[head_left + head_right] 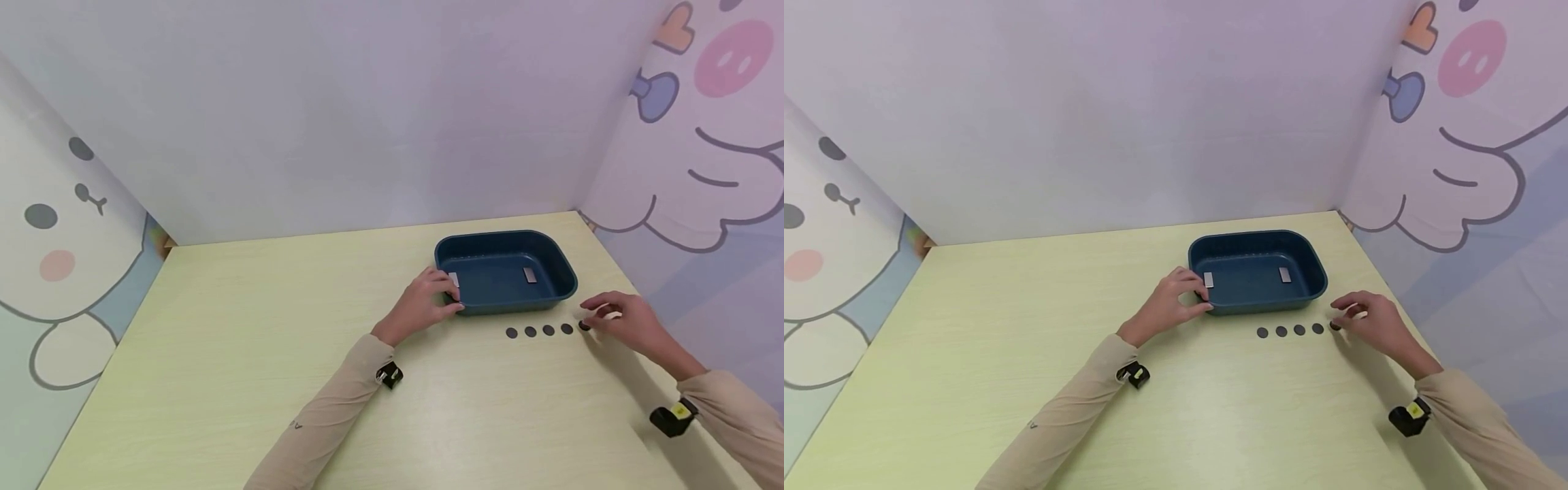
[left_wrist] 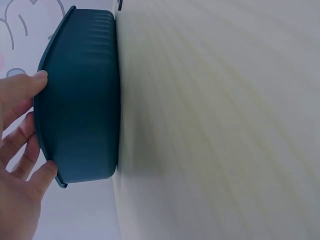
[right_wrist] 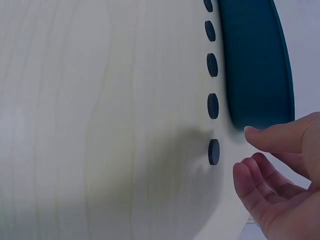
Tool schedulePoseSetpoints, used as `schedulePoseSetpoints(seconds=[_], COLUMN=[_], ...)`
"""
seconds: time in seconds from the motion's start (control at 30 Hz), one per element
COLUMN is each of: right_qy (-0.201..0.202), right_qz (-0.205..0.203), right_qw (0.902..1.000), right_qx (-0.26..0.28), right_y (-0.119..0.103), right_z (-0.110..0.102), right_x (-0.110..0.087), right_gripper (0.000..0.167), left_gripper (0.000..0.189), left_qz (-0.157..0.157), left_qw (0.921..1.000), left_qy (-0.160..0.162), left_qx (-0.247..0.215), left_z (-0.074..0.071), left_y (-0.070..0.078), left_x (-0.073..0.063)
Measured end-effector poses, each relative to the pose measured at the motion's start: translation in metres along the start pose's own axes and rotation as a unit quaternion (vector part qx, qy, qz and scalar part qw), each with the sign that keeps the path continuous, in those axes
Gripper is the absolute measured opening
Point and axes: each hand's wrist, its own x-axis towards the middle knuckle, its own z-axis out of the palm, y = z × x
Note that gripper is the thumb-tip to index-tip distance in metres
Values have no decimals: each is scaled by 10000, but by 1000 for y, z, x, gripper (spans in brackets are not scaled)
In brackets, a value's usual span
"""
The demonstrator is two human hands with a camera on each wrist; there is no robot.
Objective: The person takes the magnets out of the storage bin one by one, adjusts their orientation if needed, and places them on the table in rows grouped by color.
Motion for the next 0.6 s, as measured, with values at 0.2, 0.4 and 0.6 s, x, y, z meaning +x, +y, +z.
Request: schedulePoseSetpoints(seconds=[0.2, 0.4, 0.6], right_qy=[67, 184, 329], right_qz=[75, 279, 244], right_qw=[9996, 9980, 9962], right_qx=[259, 529, 765], right_y=[-3, -8, -12], right_z=[-7, -12, -17], right_x=[2, 4, 6], right_gripper=[27, 30, 28], left_gripper=[10, 10, 10], left_qz=[23, -1, -10], left_qw=[10000, 10000, 10000], left_qy=[-11, -2, 4], left_qx=[7, -50, -78], left_z=[1, 1, 1], left_y=[-1, -1, 0], left_x=[0, 0, 0])
